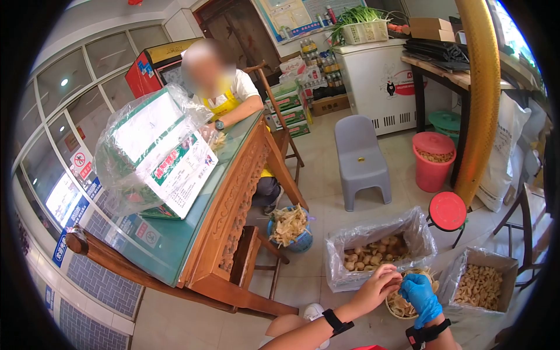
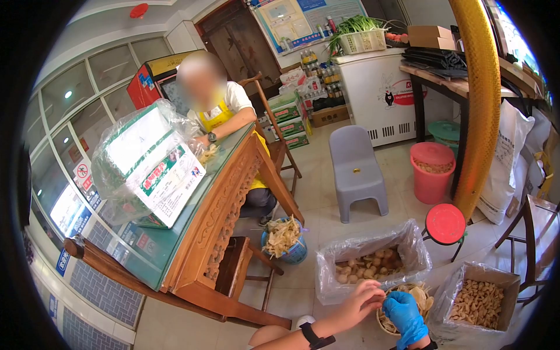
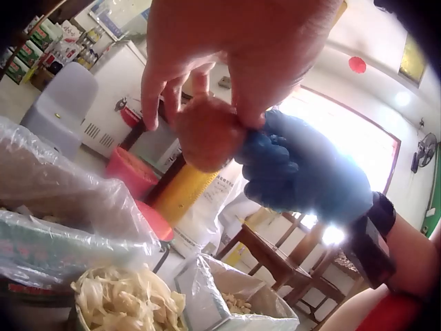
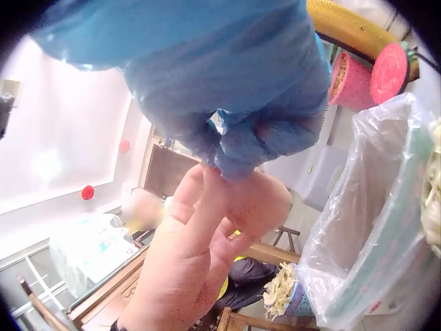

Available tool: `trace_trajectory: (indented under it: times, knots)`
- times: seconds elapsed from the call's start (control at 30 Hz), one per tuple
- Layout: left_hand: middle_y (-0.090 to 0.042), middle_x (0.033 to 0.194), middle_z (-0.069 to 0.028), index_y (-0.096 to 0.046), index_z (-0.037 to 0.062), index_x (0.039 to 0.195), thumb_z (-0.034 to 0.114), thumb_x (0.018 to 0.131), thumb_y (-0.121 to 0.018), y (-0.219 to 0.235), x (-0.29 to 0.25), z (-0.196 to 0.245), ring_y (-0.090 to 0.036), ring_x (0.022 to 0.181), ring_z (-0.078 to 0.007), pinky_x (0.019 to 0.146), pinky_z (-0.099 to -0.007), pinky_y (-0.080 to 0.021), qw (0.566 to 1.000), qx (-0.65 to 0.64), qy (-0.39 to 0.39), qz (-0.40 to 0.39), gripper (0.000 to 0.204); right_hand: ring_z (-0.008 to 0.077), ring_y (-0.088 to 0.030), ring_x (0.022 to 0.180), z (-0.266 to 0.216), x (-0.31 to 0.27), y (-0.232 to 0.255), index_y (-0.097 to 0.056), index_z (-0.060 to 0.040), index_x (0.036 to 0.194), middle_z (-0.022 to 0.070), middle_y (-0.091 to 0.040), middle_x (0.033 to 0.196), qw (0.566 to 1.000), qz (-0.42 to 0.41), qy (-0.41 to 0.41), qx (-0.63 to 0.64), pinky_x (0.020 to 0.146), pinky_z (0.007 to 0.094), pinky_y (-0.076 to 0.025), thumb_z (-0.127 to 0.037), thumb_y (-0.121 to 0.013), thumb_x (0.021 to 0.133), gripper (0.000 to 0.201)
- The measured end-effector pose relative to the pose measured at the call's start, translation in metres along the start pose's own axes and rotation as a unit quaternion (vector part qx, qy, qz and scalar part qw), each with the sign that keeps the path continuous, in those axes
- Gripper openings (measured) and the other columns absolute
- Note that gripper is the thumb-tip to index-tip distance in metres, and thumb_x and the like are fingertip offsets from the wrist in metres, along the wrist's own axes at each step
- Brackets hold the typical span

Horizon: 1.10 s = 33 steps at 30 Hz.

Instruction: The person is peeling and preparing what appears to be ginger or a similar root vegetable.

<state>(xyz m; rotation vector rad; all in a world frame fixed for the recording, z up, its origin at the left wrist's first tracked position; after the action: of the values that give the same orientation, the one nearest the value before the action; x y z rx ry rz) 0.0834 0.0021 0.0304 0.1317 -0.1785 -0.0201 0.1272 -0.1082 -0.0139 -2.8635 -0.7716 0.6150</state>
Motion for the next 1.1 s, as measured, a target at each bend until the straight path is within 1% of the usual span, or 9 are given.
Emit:
trace_trajectory:
  times: [0.07,0.2,0.4,0.47,0.6,0.7,0.8,0.87,1.1]
  knots:
    - [-0.049,0.111,-0.0101,-0.057,0.0052,0.103,0.007,0.084,-0.06,0.003,-0.001,0.037,-0.05,0.102,-0.0264,0.088,-0.0348,-0.042,0.953,0.264,-0.143,0.023,0.019,0.0083,-0.049,0.057,-0.009,-0.003,-0.004,-0.061,0.0002,0.073,0.0024,-0.056,0.062,0.993,-0.012,0.024,-0.112,0.051,0.0224,-0.039,-0.012,-0.057,0.081,0.015]
    - [-0.056,0.1,-0.0082,-0.059,0.0046,0.096,0.007,0.081,-0.06,0.004,0.0,0.036,-0.051,0.096,-0.0295,0.083,-0.0367,-0.043,0.946,0.293,-0.136,0.007,0.015,0.0074,-0.049,0.058,-0.018,-0.008,-0.006,-0.061,0.0004,0.072,0.002,-0.057,0.064,0.988,-0.02,0.038,-0.146,0.052,0.0227,-0.039,-0.011,-0.058,0.08,0.014]
    - [-0.058,0.093,-0.0086,-0.058,0.0043,0.093,0.007,0.083,-0.059,0.01,0.003,0.029,-0.054,0.089,-0.0258,0.079,-0.0334,-0.044,0.969,0.221,-0.097,0.05,0.011,0.0097,-0.05,0.055,-0.012,-0.005,-0.007,-0.06,-0.0005,0.073,0.0035,-0.057,0.063,0.998,-0.022,0.014,-0.054,0.05,0.0234,-0.04,-0.012,-0.058,0.08,0.014]
    - [-0.06,0.092,-0.0081,-0.057,0.0043,0.096,0.008,0.086,-0.059,0.027,-0.001,0.006,-0.058,0.085,-0.0222,0.077,-0.0297,-0.046,0.983,0.115,-0.034,0.14,0.011,0.011,-0.051,0.053,-0.008,-0.001,0.002,-0.059,-0.0014,0.073,0.0041,-0.056,0.062,1.0,-0.003,0.012,0.007,0.048,0.0241,-0.04,-0.012,-0.056,0.081,0.013]
    - [-0.062,0.093,-0.007,-0.058,0.0038,0.101,0.011,0.087,-0.059,0.055,0.005,0.021,-0.06,0.088,-0.0201,0.078,-0.0283,-0.046,0.979,0.127,0.043,0.154,0.016,0.011,-0.05,0.052,-0.018,-0.001,0.015,-0.058,-0.002,0.073,0.0043,-0.056,0.062,0.999,0.009,0.037,0.023,0.046,0.024,-0.04,-0.012,-0.056,0.082,0.014]
    - [-0.06,0.109,-0.0073,-0.057,0.0049,0.11,0.016,0.088,-0.061,0.041,0.008,0.024,-0.055,0.106,-0.0189,0.088,-0.0298,-0.044,0.989,0.095,0.062,0.1,0.025,0.0117,-0.05,0.047,-0.022,-0.004,0.01,-0.058,-0.0021,0.071,0.0036,-0.054,0.056,0.999,0.016,0.048,0.001,0.045,0.0228,-0.039,-0.012,-0.054,0.082,0.015]
    - [-0.059,0.109,-0.0092,-0.057,0.0048,0.11,0.015,0.088,-0.06,0.02,0.009,0.025,-0.056,0.104,-0.0213,0.089,-0.0306,-0.044,0.983,0.148,-0.083,0.068,0.025,0.01,-0.05,0.052,-0.013,-0.007,-0.001,-0.058,-0.0014,0.076,0.0037,-0.056,0.063,0.999,-0.011,0.028,-0.024,0.047,0.0227,-0.04,-0.014,-0.056,0.084,0.015]
    - [-0.059,0.109,-0.0097,-0.058,0.0045,0.11,0.015,0.089,-0.059,0.006,0.009,0.003,-0.056,0.104,-0.0201,0.091,-0.0307,-0.043,0.992,0.103,-0.065,-0.017,0.023,0.0098,-0.05,0.053,-0.013,-0.007,-0.008,-0.058,-0.0011,0.076,0.0033,-0.057,0.063,0.999,-0.03,0.027,-0.005,0.047,0.0226,-0.04,-0.014,-0.056,0.084,0.015]
    - [-0.06,0.106,-0.0058,-0.058,0.0019,0.106,0.015,0.093,-0.053,0.002,0.007,-0.027,-0.057,0.098,-0.0135,0.088,-0.0286,-0.045,0.996,-0.056,0.069,-0.027,0.019,0.0094,-0.05,0.054,-0.018,-0.01,-0.013,-0.059,-0.0017,0.076,0.0025,-0.057,0.064,0.999,-0.047,0.026,-0.001,0.049,0.0221,-0.04,-0.014,-0.057,0.085,0.015]
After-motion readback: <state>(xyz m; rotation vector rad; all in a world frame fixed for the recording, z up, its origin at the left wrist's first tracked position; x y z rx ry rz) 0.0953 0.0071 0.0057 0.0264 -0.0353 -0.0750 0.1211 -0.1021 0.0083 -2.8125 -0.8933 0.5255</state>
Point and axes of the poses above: each hand's wrist, its own x-axis towards the middle knuckle, its own y-axis out of the back of the hand, z = x × y, the point moved 9 cm from there along x, towards the middle knuckle
